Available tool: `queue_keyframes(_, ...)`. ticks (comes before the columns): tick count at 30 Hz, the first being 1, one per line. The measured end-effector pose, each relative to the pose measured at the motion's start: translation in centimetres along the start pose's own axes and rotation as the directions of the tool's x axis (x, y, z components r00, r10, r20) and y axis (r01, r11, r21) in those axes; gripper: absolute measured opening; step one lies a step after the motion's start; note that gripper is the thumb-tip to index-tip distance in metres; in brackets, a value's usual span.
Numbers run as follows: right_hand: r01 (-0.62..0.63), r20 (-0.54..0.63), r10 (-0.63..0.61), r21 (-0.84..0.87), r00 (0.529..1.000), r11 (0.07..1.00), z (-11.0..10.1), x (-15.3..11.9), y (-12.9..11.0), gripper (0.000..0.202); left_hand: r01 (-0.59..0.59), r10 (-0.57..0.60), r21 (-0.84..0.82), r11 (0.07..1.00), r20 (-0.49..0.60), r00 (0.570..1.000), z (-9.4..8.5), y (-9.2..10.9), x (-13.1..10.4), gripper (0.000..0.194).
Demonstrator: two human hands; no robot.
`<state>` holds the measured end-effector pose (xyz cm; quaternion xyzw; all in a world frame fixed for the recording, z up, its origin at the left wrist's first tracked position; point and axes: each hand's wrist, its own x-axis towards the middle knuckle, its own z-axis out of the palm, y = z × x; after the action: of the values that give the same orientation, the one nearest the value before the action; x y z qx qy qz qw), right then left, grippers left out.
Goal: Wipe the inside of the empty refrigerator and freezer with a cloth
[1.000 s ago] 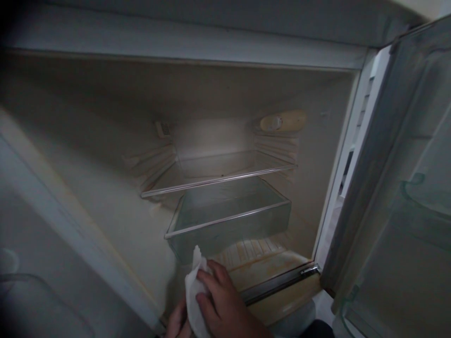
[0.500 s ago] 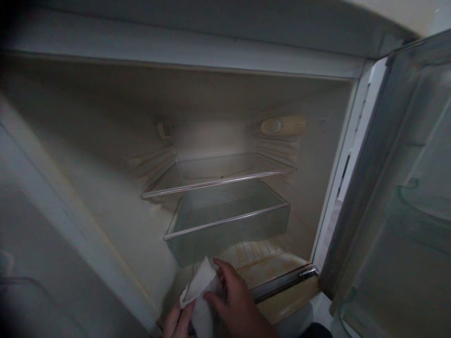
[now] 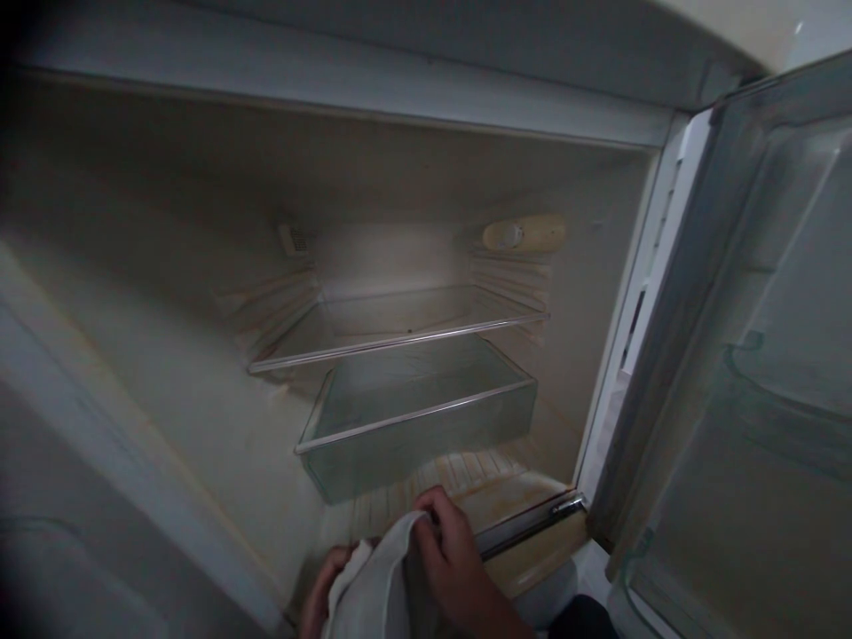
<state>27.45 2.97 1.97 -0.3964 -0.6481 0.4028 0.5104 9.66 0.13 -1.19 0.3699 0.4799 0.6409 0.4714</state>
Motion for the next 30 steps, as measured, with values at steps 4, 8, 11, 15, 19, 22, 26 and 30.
queue_keyframes(4,-0.01,-0.064,0.008,-0.031,0.998,0.999,-0.9,0.5,0.2,0.033,-0.081,0.08,-0.005,0.997,-0.103,0.992,0.1,-0.2,-0.4,0.046)
queue_keyframes(8,-0.027,-0.049,0.028,0.024,0.998,0.999,-1.0,0.6,0.8,0.035,-0.074,0.074,0.004,0.997,-0.079,0.994,0.2,0.1,-0.6,0.063)
queue_keyframes(11,-0.039,-0.117,0.047,0.067,0.992,0.997,-1.3,0.8,1.4,0.037,-0.002,0.002,0.01,1.0,0.082,0.997,-0.6,-0.3,-0.3,0.067)
queue_keyframes(15,-0.011,-0.228,0.014,0.011,0.973,1.0,-2.4,1.3,1.9,0.037,0.091,-0.109,0.115,0.989,0.161,0.981,-1.9,-1.2,0.3,0.048)
queue_keyframes(19,0.074,-0.261,-0.11,-0.144,0.959,0.987,-3.1,0.3,2.7,0.022,0.081,-0.091,0.106,0.991,0.093,0.991,-1.5,-1.2,0.6,0.035)
queue_keyframes(22,0.275,-0.23,-0.357,-0.321,0.905,0.906,-2.5,-1.4,3.9,0.009,0.023,-0.035,0.11,0.994,0.1,0.994,-0.3,-0.4,0.6,0.038)
queue_keyframes(26,0.541,0.1,-0.542,-0.336,0.835,0.771,-0.9,-3.7,5.2,0.013,-0.058,0.056,0.171,0.984,0.015,0.998,1.7,1.2,0.1,0.045)
queue_keyframes(30,0.597,0.175,-0.573,-0.319,0.801,0.736,0.1,-4.8,5.7,0.01,-0.135,0.144,0.2,0.97,-0.029,0.989,3.3,2.5,-0.5,0.045)
